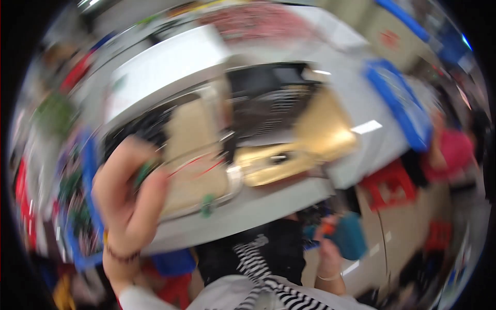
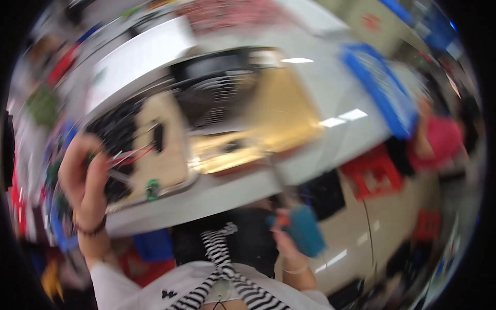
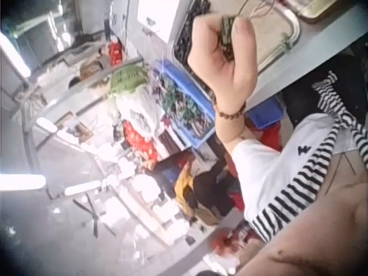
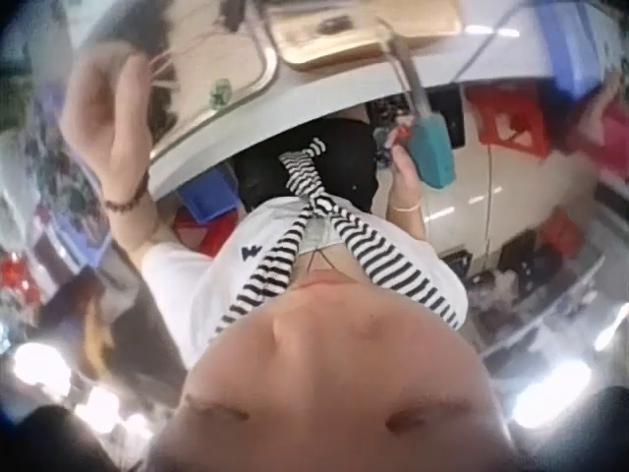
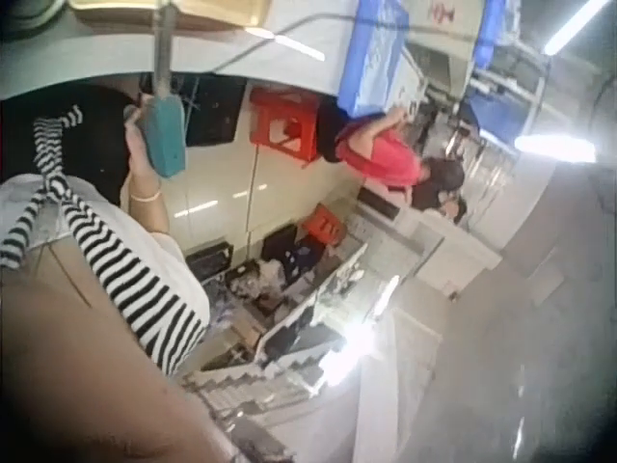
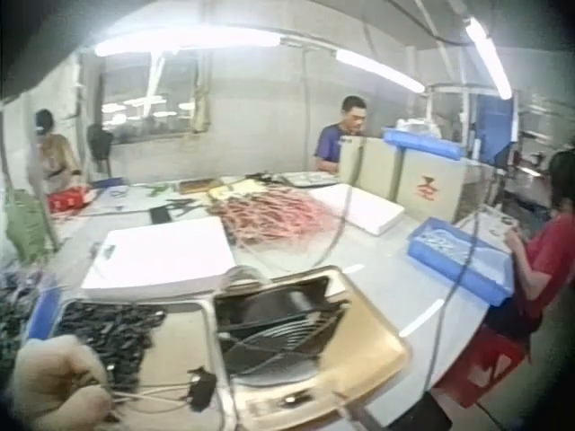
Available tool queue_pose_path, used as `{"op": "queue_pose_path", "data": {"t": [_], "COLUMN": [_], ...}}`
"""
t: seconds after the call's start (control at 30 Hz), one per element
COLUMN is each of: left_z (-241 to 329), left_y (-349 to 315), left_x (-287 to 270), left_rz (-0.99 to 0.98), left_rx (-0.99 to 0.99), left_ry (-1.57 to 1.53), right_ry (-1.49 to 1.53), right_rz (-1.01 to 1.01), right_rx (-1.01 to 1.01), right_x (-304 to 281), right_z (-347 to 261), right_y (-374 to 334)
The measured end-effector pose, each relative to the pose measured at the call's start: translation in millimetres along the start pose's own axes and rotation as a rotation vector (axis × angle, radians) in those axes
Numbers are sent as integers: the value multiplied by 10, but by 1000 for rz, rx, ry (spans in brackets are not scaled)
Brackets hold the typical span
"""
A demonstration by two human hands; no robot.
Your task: The person solders wires and components onto small circuit boards using a soldering iron.
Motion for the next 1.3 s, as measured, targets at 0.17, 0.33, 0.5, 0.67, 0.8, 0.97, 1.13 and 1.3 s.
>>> {"op": "queue_pose_path", "data": {"t": [0.17, 0.33, 0.5, 0.67, 0.8, 0.97, 1.13, 1.3], "left_z": [-191, -549, -1156, -2188, -2322, -2151, -1736, -1546], "left_y": [49, -5, 20, -496, -960, -1192, -726, 351], "left_x": [-599, -1912, -2833, -3508, -3745, -3662, -3161, -1982], "left_rz": [-54, 250, 607, 674, 550, 392, 280, 136], "left_rx": [-270, -249, -243, -530, -758, -1005, -875, -181], "left_ry": [-115, 14, 73, 353, 974, 1244, 1529, 1264], "right_ry": [340, 343, 350, 268, 245, 260, 288, 263], "right_rz": [26, -71, -98, -88, -61, -61, -81, -49], "right_rx": [-145, -161, -177, -186, -171, -197, -194, -182], "right_x": [-162, -37, 35, -16, -20, -20, 41, 72], "right_z": [-115, -193, -152, -237, -221, -218, -267, -328], "right_y": [195, 274, 298, 238, 231, 289, 294, 298]}}
Point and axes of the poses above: each hand's wrist, its own y-axis towards the middle knuckle, its own x-axis out of the palm, z = x × y, the point moved 6 cm from there along y, towards the middle knuckle, and after that the axes turned 2 degrees about x, right-handed, at the moved point
